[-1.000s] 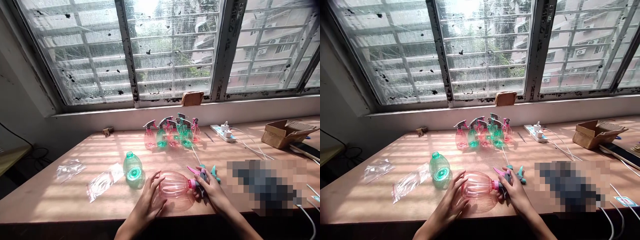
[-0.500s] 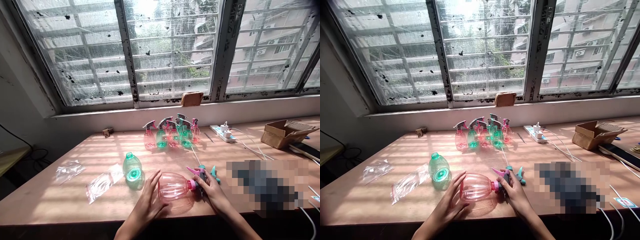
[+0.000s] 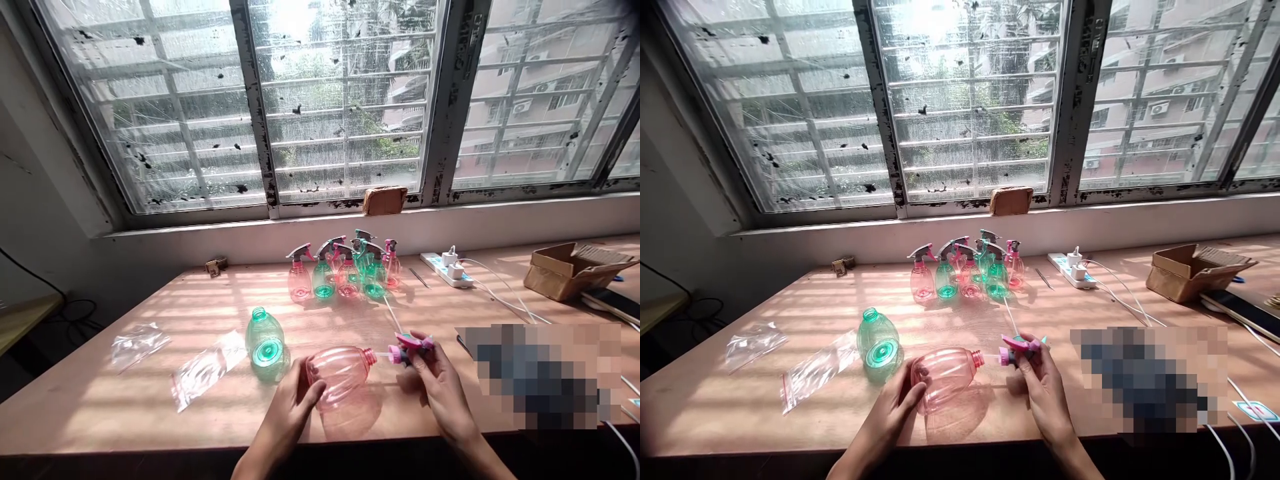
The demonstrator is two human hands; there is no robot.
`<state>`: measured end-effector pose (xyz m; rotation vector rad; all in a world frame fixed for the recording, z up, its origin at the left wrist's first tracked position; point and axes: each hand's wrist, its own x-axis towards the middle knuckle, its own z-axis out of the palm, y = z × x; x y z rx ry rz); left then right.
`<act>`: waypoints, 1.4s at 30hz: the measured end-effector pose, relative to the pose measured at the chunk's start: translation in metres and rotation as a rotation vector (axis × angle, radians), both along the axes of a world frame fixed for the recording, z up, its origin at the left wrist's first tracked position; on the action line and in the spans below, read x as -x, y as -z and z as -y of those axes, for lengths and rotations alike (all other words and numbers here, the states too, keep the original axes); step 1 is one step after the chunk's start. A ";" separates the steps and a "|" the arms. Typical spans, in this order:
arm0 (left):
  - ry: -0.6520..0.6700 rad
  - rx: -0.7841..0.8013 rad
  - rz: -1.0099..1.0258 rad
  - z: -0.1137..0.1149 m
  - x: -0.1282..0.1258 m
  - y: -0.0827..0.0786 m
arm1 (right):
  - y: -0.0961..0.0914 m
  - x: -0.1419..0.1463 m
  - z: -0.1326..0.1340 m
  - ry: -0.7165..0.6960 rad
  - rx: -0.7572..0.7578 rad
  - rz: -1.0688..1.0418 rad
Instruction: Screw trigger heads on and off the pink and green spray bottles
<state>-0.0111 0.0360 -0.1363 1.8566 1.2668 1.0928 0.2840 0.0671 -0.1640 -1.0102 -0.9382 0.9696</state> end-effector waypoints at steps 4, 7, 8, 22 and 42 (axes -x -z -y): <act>-0.076 -0.001 0.046 -0.003 0.002 0.008 | -0.003 0.000 0.003 0.152 -0.042 -0.122; -0.128 -0.022 0.102 -0.006 0.004 0.020 | -0.005 0.003 0.009 0.240 -0.132 -0.106; -0.150 -0.030 0.120 -0.008 0.005 0.025 | -0.004 0.004 0.011 0.276 -0.169 -0.101; -0.295 -0.338 -0.150 -0.004 0.000 0.043 | 0.028 0.003 -0.002 0.321 -0.382 0.811; -0.189 -0.280 -0.493 0.000 -0.005 0.041 | 0.045 0.015 -0.007 0.292 -0.400 1.424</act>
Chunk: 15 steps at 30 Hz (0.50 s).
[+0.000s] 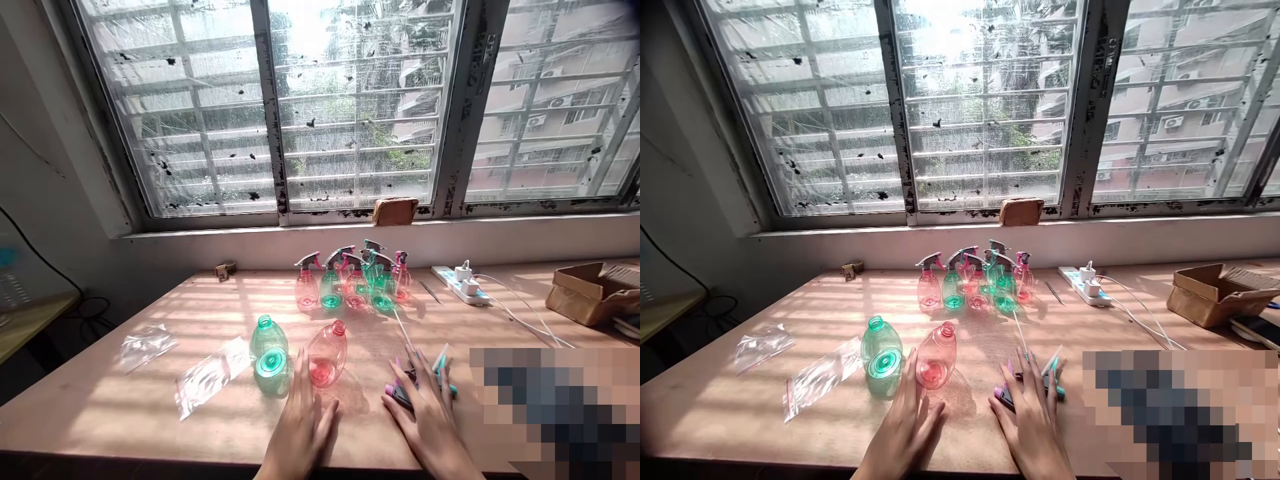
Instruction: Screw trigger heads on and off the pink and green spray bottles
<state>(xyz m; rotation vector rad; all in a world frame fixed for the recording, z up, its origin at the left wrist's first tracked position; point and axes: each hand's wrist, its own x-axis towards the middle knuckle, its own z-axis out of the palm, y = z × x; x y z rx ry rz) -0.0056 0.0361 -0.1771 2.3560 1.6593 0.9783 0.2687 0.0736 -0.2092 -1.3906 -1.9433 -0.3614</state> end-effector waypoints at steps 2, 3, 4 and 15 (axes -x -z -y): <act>-0.003 -0.004 -0.026 -0.002 0.001 0.004 | 0.002 0.000 0.000 -0.022 -0.002 0.009; -0.013 -0.021 -0.029 -0.001 0.001 0.006 | 0.002 0.000 0.000 -0.037 0.000 0.017; -0.027 -0.049 -0.025 0.000 0.000 0.006 | 0.003 0.000 -0.001 -0.047 0.003 0.022; 0.415 -0.149 -0.233 0.005 -0.033 -0.029 | 0.007 0.001 -0.002 -0.086 0.175 0.084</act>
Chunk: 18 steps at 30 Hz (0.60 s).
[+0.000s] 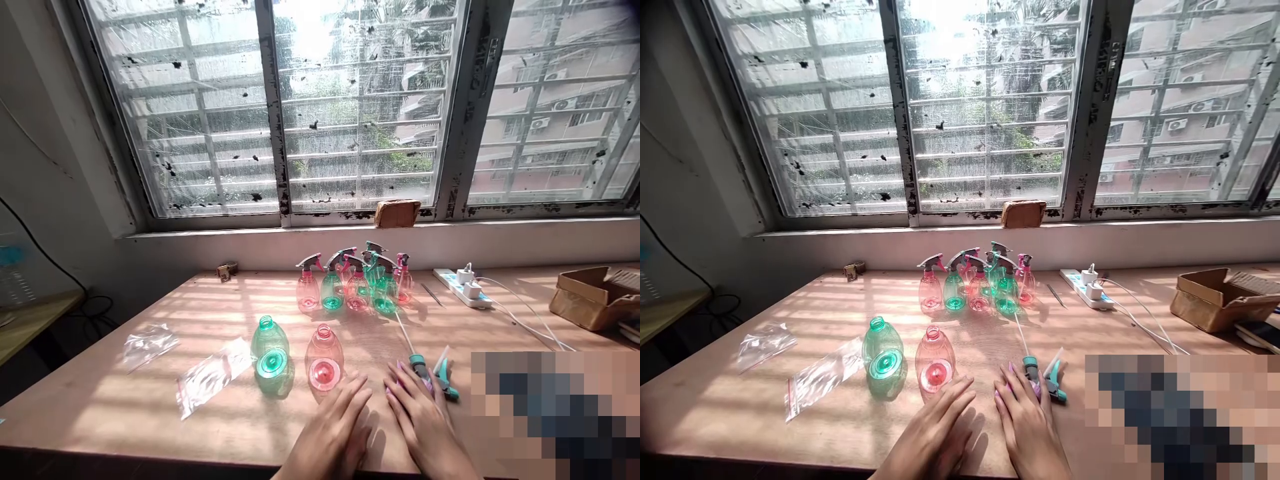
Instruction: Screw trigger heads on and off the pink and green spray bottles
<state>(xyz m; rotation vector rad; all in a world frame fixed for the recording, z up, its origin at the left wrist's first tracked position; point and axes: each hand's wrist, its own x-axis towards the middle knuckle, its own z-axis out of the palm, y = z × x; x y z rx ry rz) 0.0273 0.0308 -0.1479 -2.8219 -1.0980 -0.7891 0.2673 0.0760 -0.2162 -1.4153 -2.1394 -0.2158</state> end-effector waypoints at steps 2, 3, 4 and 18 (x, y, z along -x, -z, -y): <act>-0.057 0.121 0.001 -0.005 -0.003 0.005 | 0.002 -0.002 -0.004 0.040 -0.004 0.001; -0.098 0.166 0.010 -0.008 -0.003 0.009 | 0.004 -0.004 -0.007 0.066 -0.013 0.002; -0.140 0.201 0.024 -0.010 -0.002 0.014 | 0.006 -0.008 -0.011 0.090 -0.019 0.007; -0.484 0.324 0.308 -0.030 0.029 0.026 | -0.121 0.015 -0.130 0.016 0.054 -0.050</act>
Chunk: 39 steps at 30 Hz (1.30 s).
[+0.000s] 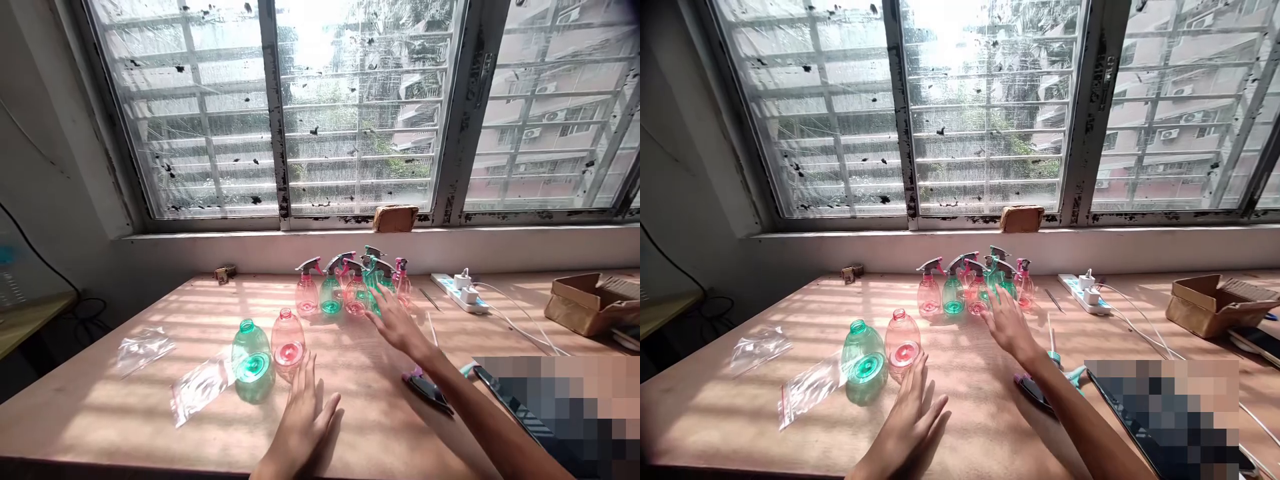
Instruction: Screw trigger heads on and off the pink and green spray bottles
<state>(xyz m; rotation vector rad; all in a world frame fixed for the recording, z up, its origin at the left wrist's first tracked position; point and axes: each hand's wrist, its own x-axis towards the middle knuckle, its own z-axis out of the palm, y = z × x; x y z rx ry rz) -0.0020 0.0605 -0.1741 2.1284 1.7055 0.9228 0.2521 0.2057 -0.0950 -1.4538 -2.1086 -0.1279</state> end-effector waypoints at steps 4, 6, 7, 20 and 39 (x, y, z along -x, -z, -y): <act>0.011 -0.065 -0.021 0.001 0.006 0.008 | -0.047 0.029 -0.062 -0.012 -0.057 -0.053; 0.042 -0.097 -0.040 0.003 0.006 0.010 | -0.059 0.039 -0.078 -0.023 -0.080 -0.065; 0.055 -0.109 -0.047 0.004 0.006 0.010 | -0.063 0.043 -0.082 -0.027 -0.087 -0.069; 0.128 -0.028 -0.045 0.008 0.005 0.003 | -0.030 0.006 0.046 -0.004 0.057 -0.311; 0.198 0.097 0.291 0.017 0.006 -0.016 | 0.063 0.007 0.149 -0.107 0.484 -1.304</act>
